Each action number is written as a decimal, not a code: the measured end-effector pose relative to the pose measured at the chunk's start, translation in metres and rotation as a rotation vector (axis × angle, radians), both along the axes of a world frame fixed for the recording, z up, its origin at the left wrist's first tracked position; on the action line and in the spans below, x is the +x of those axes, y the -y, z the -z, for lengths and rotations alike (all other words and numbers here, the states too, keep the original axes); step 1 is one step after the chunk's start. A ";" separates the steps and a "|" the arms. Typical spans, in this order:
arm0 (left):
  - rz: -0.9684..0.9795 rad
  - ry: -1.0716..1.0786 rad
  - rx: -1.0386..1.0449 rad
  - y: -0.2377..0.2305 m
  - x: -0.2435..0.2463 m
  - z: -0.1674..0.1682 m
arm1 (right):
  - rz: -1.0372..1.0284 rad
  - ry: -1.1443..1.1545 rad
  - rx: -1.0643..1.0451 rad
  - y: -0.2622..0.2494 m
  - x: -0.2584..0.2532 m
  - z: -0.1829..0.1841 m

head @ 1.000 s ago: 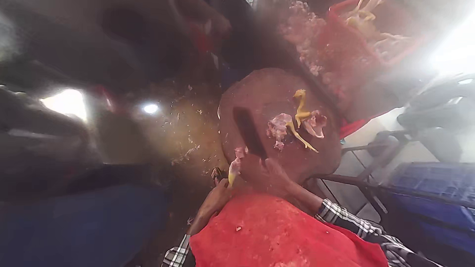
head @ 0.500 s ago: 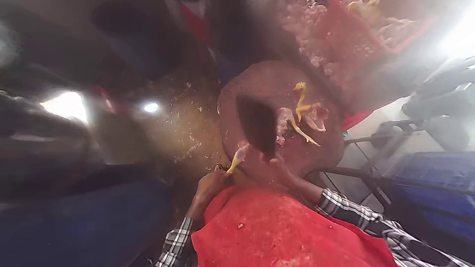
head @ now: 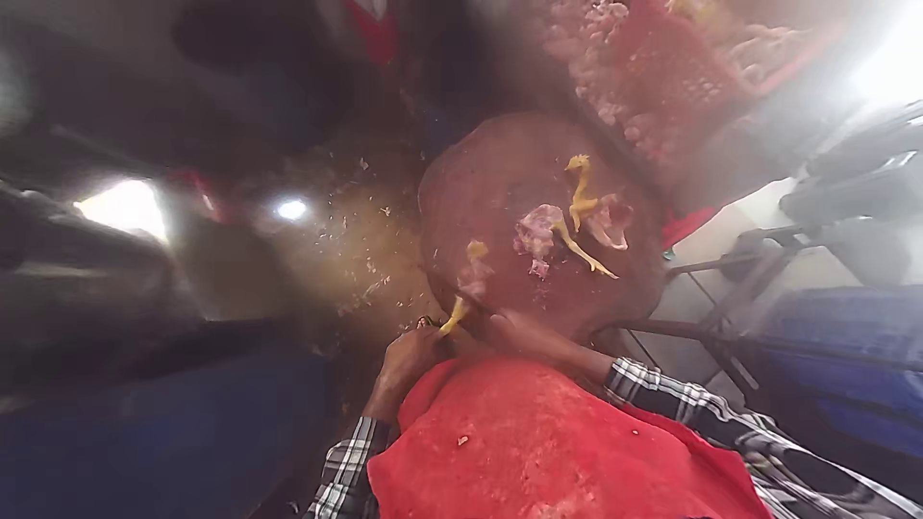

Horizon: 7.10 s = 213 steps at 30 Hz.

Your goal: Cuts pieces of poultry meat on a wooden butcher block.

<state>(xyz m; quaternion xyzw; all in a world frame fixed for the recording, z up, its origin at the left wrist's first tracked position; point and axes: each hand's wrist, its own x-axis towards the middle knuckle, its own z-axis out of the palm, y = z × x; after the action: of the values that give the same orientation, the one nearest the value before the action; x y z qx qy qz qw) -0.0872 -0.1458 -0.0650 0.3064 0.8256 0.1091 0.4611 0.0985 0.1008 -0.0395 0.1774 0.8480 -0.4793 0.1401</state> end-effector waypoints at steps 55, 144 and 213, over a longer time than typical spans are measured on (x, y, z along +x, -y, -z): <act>0.002 -0.170 0.061 -0.116 -0.044 -0.043 | -0.341 0.155 0.392 0.000 0.026 0.026; -0.460 0.344 0.292 -0.052 0.043 0.036 | 0.259 -0.019 -0.157 -0.003 -0.012 -0.052; -0.939 1.015 0.853 0.042 -0.031 -0.029 | 0.000 -0.159 -0.110 -0.005 -0.037 -0.065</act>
<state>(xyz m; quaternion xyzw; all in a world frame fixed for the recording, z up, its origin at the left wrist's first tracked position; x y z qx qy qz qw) -0.1178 -0.1878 -0.0364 -0.0092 0.4459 0.7220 0.5290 0.0617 0.1056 0.0252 0.1307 0.8288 -0.5378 0.0821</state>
